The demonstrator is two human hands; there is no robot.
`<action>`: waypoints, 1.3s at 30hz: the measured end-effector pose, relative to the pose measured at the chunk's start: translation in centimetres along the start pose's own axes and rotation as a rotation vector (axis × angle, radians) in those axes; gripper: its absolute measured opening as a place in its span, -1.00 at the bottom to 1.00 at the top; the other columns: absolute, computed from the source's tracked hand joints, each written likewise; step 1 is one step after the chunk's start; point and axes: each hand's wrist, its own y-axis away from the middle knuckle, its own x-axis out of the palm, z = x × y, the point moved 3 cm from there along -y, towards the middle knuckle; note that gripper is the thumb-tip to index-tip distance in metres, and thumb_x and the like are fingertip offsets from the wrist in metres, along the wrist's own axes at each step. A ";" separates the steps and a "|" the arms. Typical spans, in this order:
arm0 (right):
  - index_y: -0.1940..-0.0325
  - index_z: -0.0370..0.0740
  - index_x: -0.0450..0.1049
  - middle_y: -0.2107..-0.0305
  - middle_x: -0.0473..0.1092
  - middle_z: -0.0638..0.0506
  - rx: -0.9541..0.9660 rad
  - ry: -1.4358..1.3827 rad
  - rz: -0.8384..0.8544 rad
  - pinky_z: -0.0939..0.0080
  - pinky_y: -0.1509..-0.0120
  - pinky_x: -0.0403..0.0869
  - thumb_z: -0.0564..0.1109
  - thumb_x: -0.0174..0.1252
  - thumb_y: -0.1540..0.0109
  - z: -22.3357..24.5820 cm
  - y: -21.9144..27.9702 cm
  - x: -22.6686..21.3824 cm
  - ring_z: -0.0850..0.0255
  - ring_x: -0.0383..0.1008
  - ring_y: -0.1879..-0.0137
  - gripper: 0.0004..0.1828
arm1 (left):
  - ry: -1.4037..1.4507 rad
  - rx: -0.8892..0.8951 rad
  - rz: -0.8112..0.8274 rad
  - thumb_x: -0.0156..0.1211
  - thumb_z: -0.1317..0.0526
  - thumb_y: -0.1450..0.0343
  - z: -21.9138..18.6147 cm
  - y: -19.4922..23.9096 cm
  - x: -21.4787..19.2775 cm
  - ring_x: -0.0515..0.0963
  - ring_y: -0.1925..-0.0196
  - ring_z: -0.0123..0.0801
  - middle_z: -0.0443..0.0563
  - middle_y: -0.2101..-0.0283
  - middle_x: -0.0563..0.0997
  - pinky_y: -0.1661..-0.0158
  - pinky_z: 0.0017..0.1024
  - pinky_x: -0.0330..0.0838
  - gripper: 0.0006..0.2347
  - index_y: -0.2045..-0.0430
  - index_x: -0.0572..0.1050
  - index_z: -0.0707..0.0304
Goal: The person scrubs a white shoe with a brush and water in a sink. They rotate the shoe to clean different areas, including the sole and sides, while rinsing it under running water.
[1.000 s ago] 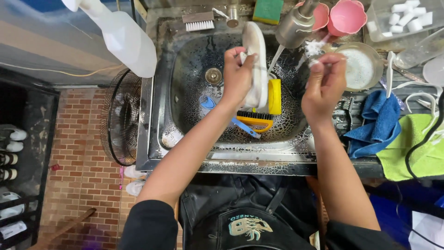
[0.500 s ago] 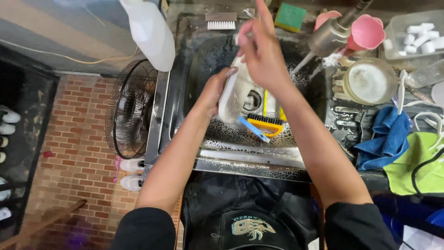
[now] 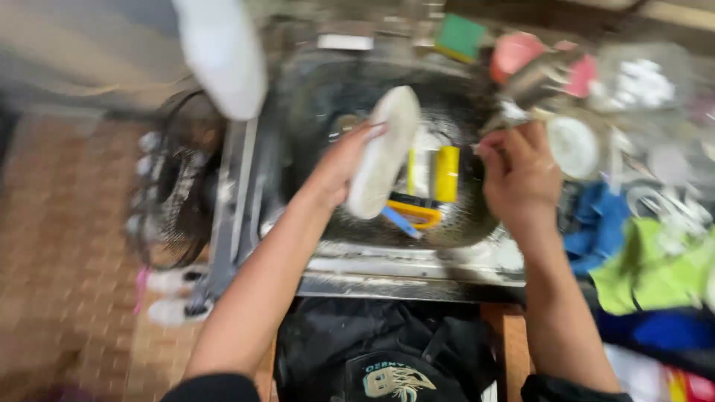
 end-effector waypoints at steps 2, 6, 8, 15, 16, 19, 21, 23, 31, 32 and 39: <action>0.46 0.05 0.38 0.43 0.15 0.15 0.169 0.342 0.085 0.20 0.28 0.36 -0.22 0.25 -0.05 -4.6 0.8 -2.0 0.12 0.33 0.35 -0.81 | -0.017 0.037 -0.010 0.16 0.08 -0.14 -0.1 0.6 0.3 0.50 0.22 -0.13 0.22 0.26 0.49 0.15 -0.15 0.37 -0.62 0.19 0.38 0.11; 0.48 0.19 0.40 0.49 0.16 0.19 0.273 0.572 0.124 0.19 0.35 0.39 -0.10 0.23 -0.06 -11.6 1.5 -2.8 0.13 0.37 0.43 -0.84 | -0.043 0.027 0.022 0.12 0.09 -0.18 -0.1 1.4 1.9 0.47 0.16 -0.12 0.25 0.18 0.46 0.11 -0.13 0.33 -0.63 0.16 0.37 0.12; 0.54 0.11 0.46 0.53 0.22 0.06 0.256 0.554 0.243 0.07 0.34 0.41 -0.12 0.21 -0.02 -12.5 1.2 -1.9 -0.02 0.39 0.43 -0.90 | -0.066 -0.008 0.017 0.09 0.11 -0.20 -1.0 3.4 3.0 0.48 0.16 -0.14 0.23 0.18 0.47 0.11 -0.11 0.34 -0.61 0.11 0.33 0.13; 0.36 -0.01 0.38 0.50 0.19 0.13 0.071 0.392 0.096 0.21 0.30 0.37 -0.15 0.26 -0.22 -9.7 -0.1 -2.2 0.17 0.38 0.37 -0.83 | 0.092 -0.062 -0.050 0.13 0.06 -0.15 2.7 -1.9 -0.5 0.54 0.37 -0.22 0.18 0.38 0.53 0.23 -0.20 0.42 -0.69 0.36 0.46 0.25; 0.33 -0.15 0.34 0.48 0.27 0.02 0.081 0.129 0.135 0.14 0.31 0.38 -0.28 0.14 -0.22 -7.4 -0.7 -1.2 0.07 0.40 0.31 -0.88 | 0.133 -0.072 -0.038 0.14 0.08 -0.13 2.6 -1.8 -0.3 0.55 0.40 -0.20 0.19 0.41 0.54 0.25 -0.20 0.42 -0.69 0.40 0.47 0.29; 0.35 -0.27 0.35 0.48 0.33 -0.09 -0.100 -0.215 0.160 0.06 0.29 0.38 -0.38 0.07 -0.17 -0.7 -2.3 2.1 -0.05 0.39 0.28 -0.91 | 0.183 -0.071 -0.027 0.15 0.09 -0.12 2.1 -1.1 -0.1 0.56 0.43 -0.21 0.19 0.45 0.54 0.29 -0.21 0.43 -0.71 0.46 0.48 0.35; 0.42 -0.26 0.38 0.50 0.32 -0.07 -0.279 -0.285 0.134 0.05 0.26 0.37 -0.34 0.10 -0.12 2.1 -2.8 4.4 -0.06 0.38 0.30 -0.93 | 0.190 -0.066 -0.015 0.15 0.09 -0.12 2.1 -1.1 0.1 0.56 0.45 -0.24 0.18 0.46 0.54 0.31 -0.24 0.44 -0.71 0.48 0.47 0.36; 0.45 -0.12 0.45 0.43 0.33 0.09 -0.459 -0.209 -0.050 0.27 0.19 0.36 -0.23 0.12 -0.14 3.5 -2.8 6.4 0.14 0.33 0.32 -0.92 | 0.231 -0.051 0.036 0.17 0.11 -0.13 2.6 -1.4 0.3 0.56 0.44 -0.23 0.17 0.46 0.54 0.28 -0.20 0.43 -0.74 0.49 0.48 0.34; 0.54 -0.08 0.43 0.52 0.33 0.12 -0.620 -0.171 -0.152 0.19 0.25 0.19 -0.20 0.01 -0.17 5.0 -2.4 7.6 0.14 0.25 0.41 -0.81 | 0.131 0.078 -0.021 0.11 0.17 -0.21 1.7 -0.8 0.0 0.54 0.44 -0.33 0.11 0.48 0.54 0.28 -0.33 0.41 -0.83 0.51 0.48 0.30; 0.56 -0.13 0.42 0.56 0.31 0.08 -0.631 -0.251 -0.135 0.15 0.27 0.19 -0.21 -0.01 -0.19 5.0 -2.7 7.6 0.09 0.23 0.44 -0.77 | 0.129 0.105 -0.033 0.09 0.17 -0.23 1.1 -0.3 0.4 0.53 0.43 -0.30 0.13 0.45 0.53 0.27 -0.33 0.41 -0.82 0.49 0.48 0.31; 0.52 -0.03 0.47 0.52 0.33 0.21 -0.621 -0.224 -0.104 0.24 0.23 0.17 -0.15 0.08 -0.17 6.4 -1.1 7.1 0.22 0.17 0.34 -0.83 | 0.034 0.140 -0.066 -0.03 0.21 -0.29 1.5 0.3 0.5 0.50 0.40 -0.30 0.13 0.44 0.50 0.28 -0.34 0.40 -0.81 0.36 0.45 0.34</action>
